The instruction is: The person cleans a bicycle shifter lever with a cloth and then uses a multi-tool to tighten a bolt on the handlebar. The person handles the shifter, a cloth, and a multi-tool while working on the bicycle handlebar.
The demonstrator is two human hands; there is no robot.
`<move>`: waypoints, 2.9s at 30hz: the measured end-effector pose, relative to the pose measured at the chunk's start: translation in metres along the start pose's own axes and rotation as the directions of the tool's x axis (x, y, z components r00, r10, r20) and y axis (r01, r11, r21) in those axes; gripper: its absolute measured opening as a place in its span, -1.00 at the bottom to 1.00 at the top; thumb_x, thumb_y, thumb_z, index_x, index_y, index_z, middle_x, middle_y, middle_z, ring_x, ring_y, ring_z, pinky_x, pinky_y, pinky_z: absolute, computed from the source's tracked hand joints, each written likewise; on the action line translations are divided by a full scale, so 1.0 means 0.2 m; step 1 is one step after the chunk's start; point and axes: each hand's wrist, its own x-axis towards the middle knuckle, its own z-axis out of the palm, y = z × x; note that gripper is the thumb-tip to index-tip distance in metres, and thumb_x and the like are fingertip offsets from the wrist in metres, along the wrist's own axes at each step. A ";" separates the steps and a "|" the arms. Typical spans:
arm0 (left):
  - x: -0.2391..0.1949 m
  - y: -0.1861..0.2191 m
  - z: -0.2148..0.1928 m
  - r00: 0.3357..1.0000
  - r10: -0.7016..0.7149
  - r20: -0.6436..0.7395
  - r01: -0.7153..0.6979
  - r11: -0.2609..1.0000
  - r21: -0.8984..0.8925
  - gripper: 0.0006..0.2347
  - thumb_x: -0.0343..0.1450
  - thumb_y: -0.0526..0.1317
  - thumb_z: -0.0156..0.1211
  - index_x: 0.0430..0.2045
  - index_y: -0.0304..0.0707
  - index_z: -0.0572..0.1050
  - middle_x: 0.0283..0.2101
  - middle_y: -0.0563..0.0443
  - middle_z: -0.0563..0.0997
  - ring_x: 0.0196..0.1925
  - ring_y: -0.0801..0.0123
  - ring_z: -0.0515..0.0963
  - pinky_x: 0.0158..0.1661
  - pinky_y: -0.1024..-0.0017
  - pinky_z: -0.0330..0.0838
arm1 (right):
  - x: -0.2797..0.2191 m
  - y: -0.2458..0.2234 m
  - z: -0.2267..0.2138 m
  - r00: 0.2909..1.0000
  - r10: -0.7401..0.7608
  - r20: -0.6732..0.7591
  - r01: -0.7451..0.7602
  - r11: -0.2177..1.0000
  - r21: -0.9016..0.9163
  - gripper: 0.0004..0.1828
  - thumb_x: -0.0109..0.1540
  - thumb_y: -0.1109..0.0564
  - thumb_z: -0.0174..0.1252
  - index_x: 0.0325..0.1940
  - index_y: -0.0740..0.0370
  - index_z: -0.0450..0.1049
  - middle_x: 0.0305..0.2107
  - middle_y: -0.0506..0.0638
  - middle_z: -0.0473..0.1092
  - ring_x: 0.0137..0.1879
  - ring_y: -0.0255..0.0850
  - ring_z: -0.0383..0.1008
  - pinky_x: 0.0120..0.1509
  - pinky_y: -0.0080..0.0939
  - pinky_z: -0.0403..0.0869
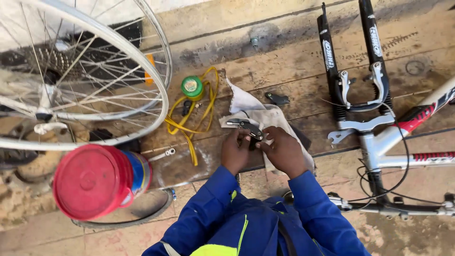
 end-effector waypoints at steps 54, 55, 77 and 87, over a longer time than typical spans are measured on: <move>0.27 0.05 0.14 0.968 0.095 0.230 0.006 0.915 -0.403 -0.87 0.49 -0.25 0.08 -0.35 -0.30 0.55 -0.49 -0.20 0.60 -0.45 0.34 0.57 -0.49 0.39 0.60 | -0.07 0.02 0.00 0.983 0.145 -0.113 -0.038 0.765 0.643 -0.47 0.03 0.34 0.39 0.08 0.24 0.47 -0.32 0.15 0.51 -0.16 -0.24 0.45 -0.10 -0.20 0.55; 0.29 0.10 0.11 0.968 0.096 0.234 0.007 0.915 -0.404 -0.87 0.49 -0.25 0.08 -0.35 -0.30 0.55 -0.49 -0.20 0.60 -0.45 0.34 0.57 -0.49 0.39 0.60 | -0.08 0.03 0.01 0.982 0.148 -0.116 -0.039 0.765 0.643 -0.47 0.03 0.34 0.39 0.08 0.24 0.47 -0.32 0.15 0.51 -0.16 -0.24 0.45 -0.10 -0.20 0.55; 0.16 0.16 0.08 0.787 0.064 0.613 0.251 0.876 -0.412 -0.76 0.43 -0.09 0.26 -0.20 -0.26 0.51 -0.39 -0.10 0.46 -0.45 0.49 0.33 -0.55 0.53 0.35 | -0.17 -0.02 -0.12 0.992 0.027 -0.123 0.062 0.749 0.660 0.04 -0.04 0.31 0.44 0.45 0.28 0.07 0.05 0.33 0.35 0.19 0.08 0.32 0.29 0.14 0.33; 0.09 0.22 0.02 0.782 0.172 0.600 0.153 0.879 -0.452 -0.56 0.26 -0.27 0.42 -0.02 -0.28 0.37 -0.18 -0.04 0.24 -0.26 0.46 0.18 -0.27 0.41 0.24 | -0.20 -0.09 -0.12 0.983 -0.069 -0.173 0.165 0.753 0.637 0.10 -0.10 0.36 0.50 0.43 0.26 0.09 -0.24 0.18 0.44 0.01 -0.06 0.42 0.27 0.08 0.33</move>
